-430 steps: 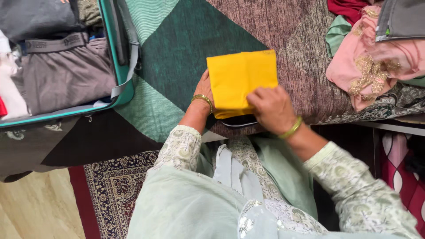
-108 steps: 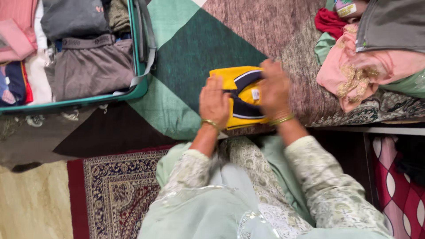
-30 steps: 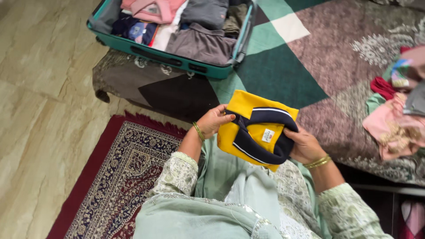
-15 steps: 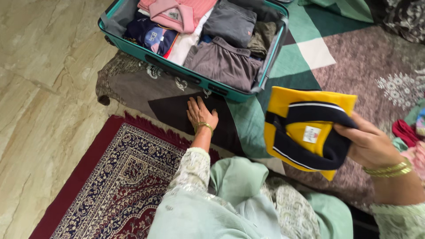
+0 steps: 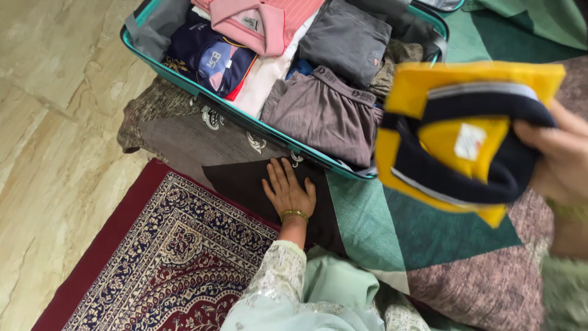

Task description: The person folds a yellow shirt and then a pink t-shirt with a graphic on it, placing them into an open suitcase.

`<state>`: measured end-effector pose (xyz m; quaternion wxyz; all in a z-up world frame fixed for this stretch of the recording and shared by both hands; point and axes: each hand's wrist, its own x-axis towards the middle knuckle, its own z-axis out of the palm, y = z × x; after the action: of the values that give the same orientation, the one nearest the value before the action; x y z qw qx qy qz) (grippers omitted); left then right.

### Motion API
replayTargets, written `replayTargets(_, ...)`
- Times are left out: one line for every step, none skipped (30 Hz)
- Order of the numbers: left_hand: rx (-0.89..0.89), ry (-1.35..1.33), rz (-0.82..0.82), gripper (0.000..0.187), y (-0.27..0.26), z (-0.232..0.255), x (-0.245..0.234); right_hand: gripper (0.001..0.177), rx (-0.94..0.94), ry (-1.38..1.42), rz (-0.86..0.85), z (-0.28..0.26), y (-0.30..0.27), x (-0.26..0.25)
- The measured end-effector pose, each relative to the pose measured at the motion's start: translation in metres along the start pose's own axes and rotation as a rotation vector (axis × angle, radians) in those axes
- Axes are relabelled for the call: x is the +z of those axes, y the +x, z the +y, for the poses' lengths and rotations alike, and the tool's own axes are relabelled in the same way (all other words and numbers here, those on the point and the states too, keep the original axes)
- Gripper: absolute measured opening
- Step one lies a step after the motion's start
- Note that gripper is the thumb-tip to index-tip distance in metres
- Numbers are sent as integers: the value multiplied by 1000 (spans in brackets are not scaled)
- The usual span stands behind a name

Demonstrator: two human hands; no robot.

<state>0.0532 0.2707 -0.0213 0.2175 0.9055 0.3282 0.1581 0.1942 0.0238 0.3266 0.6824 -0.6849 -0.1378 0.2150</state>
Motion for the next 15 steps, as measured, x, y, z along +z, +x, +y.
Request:
replayTargets(-6,3,-5,85,-1,0,1,59,-15,53,-81,-7,23,12)
replayTargets(3,8,-10,85,0,-1,2,58,-33,110,-163,-11,45,22)
replayTargets(11,13,-16,85,1,-3,3,55,-37,236,-227,-10,67,30)
replayTargets(8,20,-15,85,2,-4,4,53,-44,365,-293,-9,91,33)
replayTargets(29,23,7,85,2,-4,5,53,-42,370,-297,-3,116,32)
replayTargets(49,27,28,84,1,-5,6,48,-123,383,-288,11,144,30)
replayTargets(46,34,28,84,0,-5,7,44,-204,398,-282,30,172,25)
replayTargets(47,30,34,84,0,-5,7,39,-223,440,-319,48,203,16)
replayTargets(49,25,40,85,0,-4,7,34,-221,485,-324,71,236,7)
replayTargets(42,29,38,85,-1,-4,8,30,-213,529,-329,97,268,-2)
replayTargets(37,30,27,84,-2,-4,9,24,-183,574,-301,128,296,-10)
replayTargets(36,32,18,84,-1,-4,9,28,-124,576,-130,160,319,-15)
replayTargets(32,36,18,84,1,-5,9,31,-64,573,40,191,340,-18)
replayTargets(37,35,22,84,0,-5,10,31,-56,574,39,216,353,-22)
replayTargets(42,35,27,84,0,-6,10,23,169,358,278,235,362,-28)
